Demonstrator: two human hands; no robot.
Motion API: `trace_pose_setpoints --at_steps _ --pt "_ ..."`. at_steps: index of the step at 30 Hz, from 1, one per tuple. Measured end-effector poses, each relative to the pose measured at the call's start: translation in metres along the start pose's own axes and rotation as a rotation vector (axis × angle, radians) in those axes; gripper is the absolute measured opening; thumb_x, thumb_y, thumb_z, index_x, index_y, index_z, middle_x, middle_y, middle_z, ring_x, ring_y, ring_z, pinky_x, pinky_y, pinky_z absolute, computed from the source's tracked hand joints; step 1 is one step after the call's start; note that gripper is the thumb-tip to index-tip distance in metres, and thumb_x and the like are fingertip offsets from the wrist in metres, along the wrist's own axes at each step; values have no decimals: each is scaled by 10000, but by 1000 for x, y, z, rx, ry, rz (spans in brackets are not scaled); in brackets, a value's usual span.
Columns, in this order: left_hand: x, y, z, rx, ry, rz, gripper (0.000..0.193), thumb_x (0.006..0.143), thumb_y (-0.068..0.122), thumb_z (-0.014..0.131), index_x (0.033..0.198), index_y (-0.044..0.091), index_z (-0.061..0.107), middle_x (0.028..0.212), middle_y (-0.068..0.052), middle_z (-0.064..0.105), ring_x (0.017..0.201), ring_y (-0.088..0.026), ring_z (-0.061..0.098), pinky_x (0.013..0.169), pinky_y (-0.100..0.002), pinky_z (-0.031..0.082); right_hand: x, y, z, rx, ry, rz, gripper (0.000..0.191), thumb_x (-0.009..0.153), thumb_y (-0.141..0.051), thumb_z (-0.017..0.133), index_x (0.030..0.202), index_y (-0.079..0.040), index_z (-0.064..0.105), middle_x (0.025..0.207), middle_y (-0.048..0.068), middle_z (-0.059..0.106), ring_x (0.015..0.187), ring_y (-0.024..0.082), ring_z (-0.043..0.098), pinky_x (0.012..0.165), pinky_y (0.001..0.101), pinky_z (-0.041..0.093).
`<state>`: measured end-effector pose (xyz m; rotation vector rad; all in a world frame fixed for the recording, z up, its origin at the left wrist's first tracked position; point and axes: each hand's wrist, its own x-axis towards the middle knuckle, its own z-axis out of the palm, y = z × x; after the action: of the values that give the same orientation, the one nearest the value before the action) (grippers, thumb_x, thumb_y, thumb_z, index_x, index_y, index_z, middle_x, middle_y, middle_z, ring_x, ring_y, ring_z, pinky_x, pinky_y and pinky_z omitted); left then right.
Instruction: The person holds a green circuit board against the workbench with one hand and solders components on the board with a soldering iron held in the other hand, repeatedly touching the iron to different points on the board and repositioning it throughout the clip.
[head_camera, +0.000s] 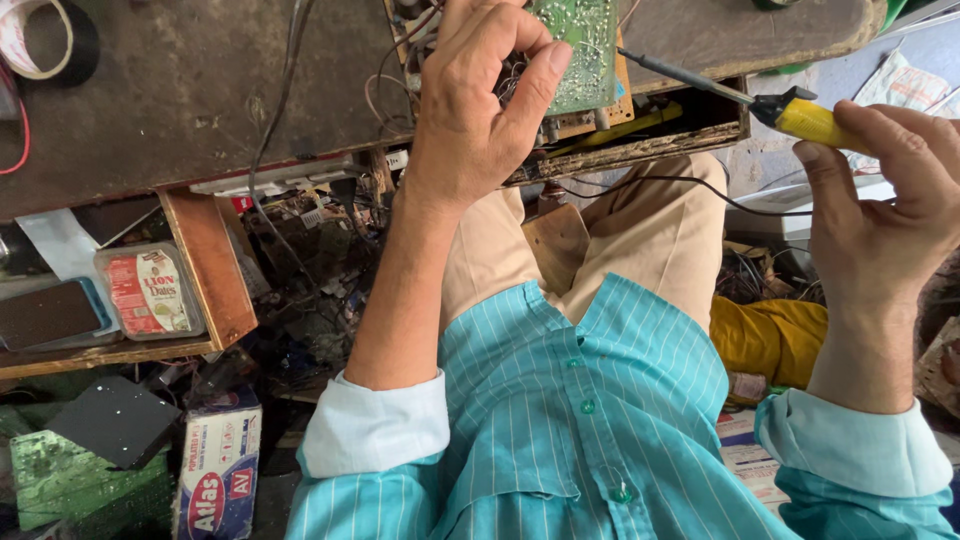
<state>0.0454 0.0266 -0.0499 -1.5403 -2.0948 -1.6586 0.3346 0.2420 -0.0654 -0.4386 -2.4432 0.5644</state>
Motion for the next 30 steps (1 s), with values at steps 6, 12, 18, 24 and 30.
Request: trace_pose_setpoints --at_steps 6,12,18,24,30 --pt "3 3 0 -16 9 17 140 1090 102 683 1006 40 589 948 -34 628 955 -218 585 881 -355 485 2 -1 0 4 -10 2 341 986 64 752 1318 41 676 1280 137 651 1157 218 621 1010 282 511" --pt "3 1 1 -7 25 37 154 1091 111 699 1003 48 590 959 -37 629 923 -214 585 850 -350 485 4 -4 1 3 -3 -22 338 978 82 753 1305 52 674 1268 147 646 1153 227 617 1006 290 509" --pt "0 -3 4 9 33 47 148 1098 117 695 1010 52 595 950 -28 629 928 -213 590 851 -353 484 4 -6 3 37 -3 -10 345 984 89 746 1318 50 671 1277 145 638 1161 225 611 1015 282 515" --pt "0 -8 8 -2 38 64 147 1095 128 700 993 80 606 923 -11 614 969 -199 594 853 -339 497 5 -5 2 23 -6 -39 334 982 94 742 1305 60 665 1272 152 632 1163 228 608 1015 286 517" --pt "-1 -6 6 9 39 55 137 1105 133 696 1021 67 610 948 -14 625 936 -189 594 857 -339 490 1 -4 4 74 4 11 329 1003 108 723 1320 56 654 1289 145 624 1190 220 609 1049 281 507"
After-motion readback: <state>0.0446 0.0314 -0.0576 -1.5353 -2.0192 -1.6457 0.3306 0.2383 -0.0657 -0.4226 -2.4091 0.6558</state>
